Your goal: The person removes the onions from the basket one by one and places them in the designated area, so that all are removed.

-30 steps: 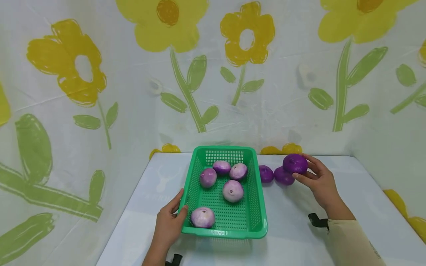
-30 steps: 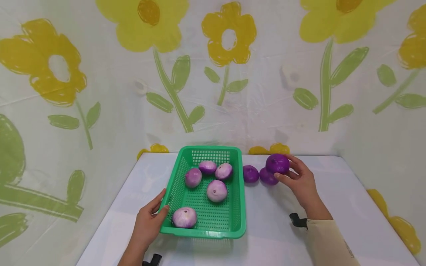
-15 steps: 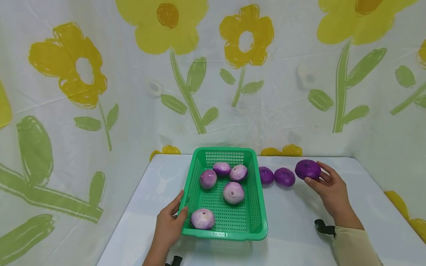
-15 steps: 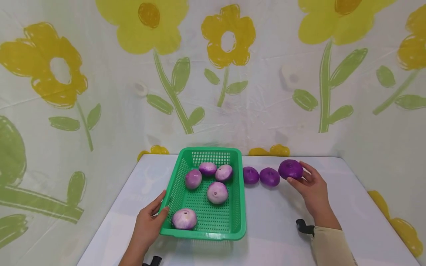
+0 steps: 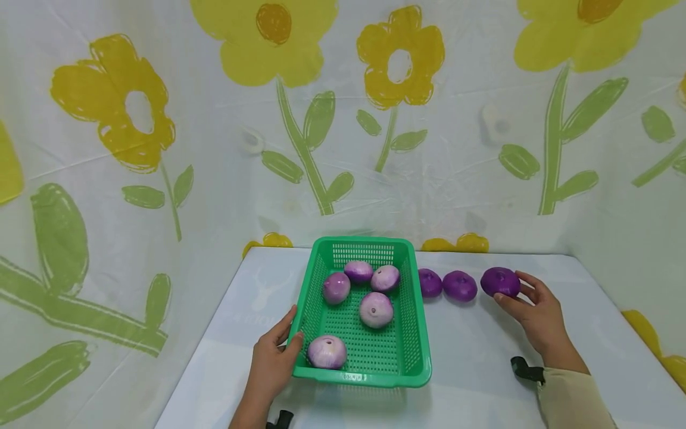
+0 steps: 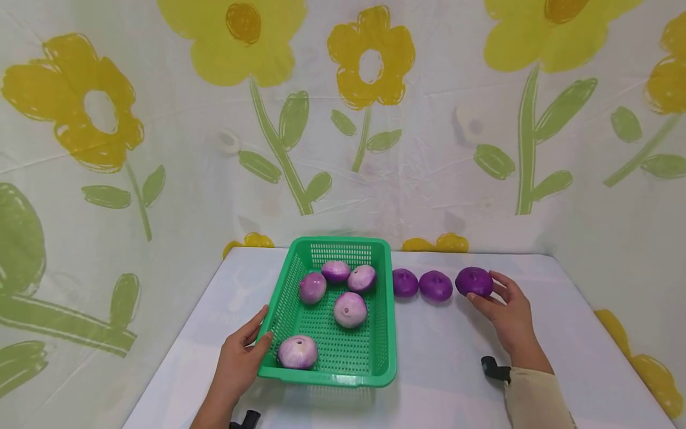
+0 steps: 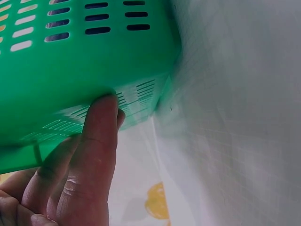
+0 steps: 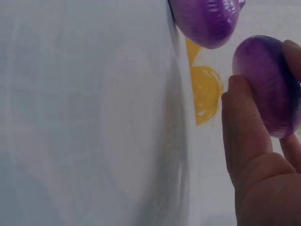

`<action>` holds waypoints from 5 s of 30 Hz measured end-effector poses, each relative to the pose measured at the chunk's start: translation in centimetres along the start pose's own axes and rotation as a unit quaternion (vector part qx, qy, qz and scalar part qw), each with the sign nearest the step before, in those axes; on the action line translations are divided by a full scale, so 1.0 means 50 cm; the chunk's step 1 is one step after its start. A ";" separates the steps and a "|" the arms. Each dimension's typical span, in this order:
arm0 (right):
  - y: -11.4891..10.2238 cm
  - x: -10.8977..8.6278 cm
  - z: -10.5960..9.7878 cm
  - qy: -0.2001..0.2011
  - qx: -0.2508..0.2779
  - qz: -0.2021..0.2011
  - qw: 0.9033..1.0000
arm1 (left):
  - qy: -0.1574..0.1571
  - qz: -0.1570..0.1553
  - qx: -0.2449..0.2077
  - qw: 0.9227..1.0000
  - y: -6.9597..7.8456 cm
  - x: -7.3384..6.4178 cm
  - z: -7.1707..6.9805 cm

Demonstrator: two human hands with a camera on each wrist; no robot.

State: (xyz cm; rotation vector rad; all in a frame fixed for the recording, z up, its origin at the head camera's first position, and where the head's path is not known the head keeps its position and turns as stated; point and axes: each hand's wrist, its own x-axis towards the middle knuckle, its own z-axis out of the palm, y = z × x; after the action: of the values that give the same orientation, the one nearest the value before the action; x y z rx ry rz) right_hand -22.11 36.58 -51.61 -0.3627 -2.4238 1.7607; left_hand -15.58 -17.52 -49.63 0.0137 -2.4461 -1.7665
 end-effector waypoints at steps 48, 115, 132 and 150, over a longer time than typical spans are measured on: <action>0.007 0.011 0.002 -0.058 -0.117 0.005 0.991 | 0.001 0.010 0.007 1.000 0.002 -0.001 0.001; -0.333 0.016 0.174 -0.259 -0.241 -0.355 0.865 | -0.010 0.020 -0.012 1.000 0.005 -0.004 0.000; -0.420 0.025 0.455 -0.380 -0.357 -0.361 0.773 | -0.015 0.020 -0.002 1.000 0.004 -0.003 -0.001; -0.430 0.038 0.597 -0.404 -0.405 -0.383 0.725 | -0.022 0.043 0.012 0.999 0.007 -0.003 -0.002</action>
State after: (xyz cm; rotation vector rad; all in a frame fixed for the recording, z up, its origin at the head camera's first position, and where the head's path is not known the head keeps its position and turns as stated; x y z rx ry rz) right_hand -33.67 3.36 -40.67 1.4505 -2.9917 0.4126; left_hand -15.40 -17.50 -49.29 -0.1279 -2.4577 -1.7190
